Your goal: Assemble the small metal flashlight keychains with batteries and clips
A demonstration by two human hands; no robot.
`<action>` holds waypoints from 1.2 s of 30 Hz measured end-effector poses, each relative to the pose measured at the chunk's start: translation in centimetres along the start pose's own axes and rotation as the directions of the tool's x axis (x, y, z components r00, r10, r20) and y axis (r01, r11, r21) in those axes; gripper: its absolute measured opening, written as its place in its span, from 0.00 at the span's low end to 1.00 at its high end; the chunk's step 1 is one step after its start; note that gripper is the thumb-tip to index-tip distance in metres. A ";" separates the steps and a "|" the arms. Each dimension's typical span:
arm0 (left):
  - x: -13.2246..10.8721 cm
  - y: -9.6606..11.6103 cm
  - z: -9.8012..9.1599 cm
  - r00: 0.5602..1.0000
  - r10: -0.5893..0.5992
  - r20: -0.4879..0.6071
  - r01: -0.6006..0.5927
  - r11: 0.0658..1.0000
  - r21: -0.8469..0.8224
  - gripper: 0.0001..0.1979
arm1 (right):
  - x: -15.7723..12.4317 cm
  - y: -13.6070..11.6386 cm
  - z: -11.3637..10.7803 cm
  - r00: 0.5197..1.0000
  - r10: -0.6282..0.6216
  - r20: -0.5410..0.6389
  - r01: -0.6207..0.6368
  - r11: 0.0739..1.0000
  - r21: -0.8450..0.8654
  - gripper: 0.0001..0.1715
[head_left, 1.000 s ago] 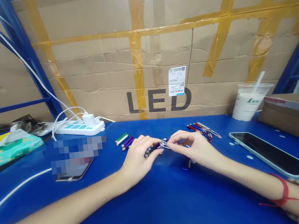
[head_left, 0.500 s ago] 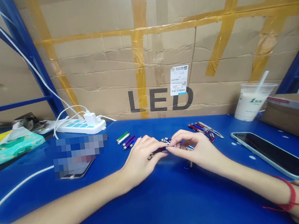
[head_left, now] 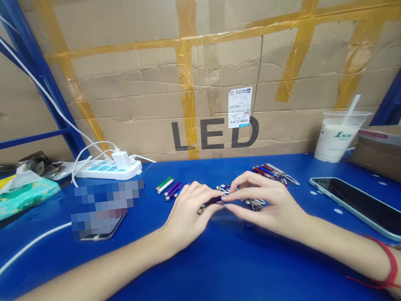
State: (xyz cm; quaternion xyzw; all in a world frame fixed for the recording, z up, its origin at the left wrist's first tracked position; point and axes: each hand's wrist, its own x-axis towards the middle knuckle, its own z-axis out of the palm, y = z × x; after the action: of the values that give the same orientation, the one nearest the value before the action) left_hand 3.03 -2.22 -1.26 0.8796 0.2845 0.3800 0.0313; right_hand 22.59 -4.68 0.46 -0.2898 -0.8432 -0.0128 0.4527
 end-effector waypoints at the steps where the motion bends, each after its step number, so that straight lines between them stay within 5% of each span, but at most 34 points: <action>1: 0.0 0.0 0.0 1.000 0.000 0.002 0.000 1.000 0.001 0.08 | 0.0 0.0 0.0 1.000 -0.012 0.013 0.012 1.000 -0.017 0.07; 5: 0.2 -0.3 0.2 0.999 -0.046 -0.002 0.046 0.999 0.008 0.08 | 0.1 0.0 -0.1 0.995 0.097 0.000 -0.097 0.995 -0.036 0.08; 10: 0.7 -0.2 -0.2 0.968 -0.244 -0.068 0.237 0.967 -0.089 0.08 | 0.2 1.0 -0.1 0.948 0.315 0.038 -0.307 0.941 -0.145 0.11; 15: 0.7 0.1 -0.5 0.939 -0.336 -0.073 0.316 0.927 -0.202 0.09 | -0.1 2.2 0.1 0.934 0.310 0.176 -0.265 0.934 -0.240 0.11; 21: 0.6 0.4 -0.6 0.937 -0.343 -0.058 0.322 0.918 -0.233 0.09 | -0.4 2.4 0.3 0.899 0.289 0.330 -0.203 0.941 -0.270 0.25; 30: 0.5 0.4 -0.4 0.945 -0.326 -0.033 0.310 0.921 -0.236 0.09 | -0.7 2.5 0.4 0.783 0.311 0.538 -0.236 0.950 -0.206 0.38; 36: 0.5 0.3 -0.3 0.950 -0.310 -0.046 0.293 0.931 -0.216 0.09 | -0.7 2.6 0.5 0.815 0.283 0.506 -0.228 0.959 -0.169 0.34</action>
State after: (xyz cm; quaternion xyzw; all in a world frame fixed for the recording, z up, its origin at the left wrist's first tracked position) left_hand 3.24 -2.23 -0.68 0.8016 0.3763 0.4328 0.1690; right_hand 23.82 -2.67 -1.01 -0.4151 -0.8862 0.0854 0.1873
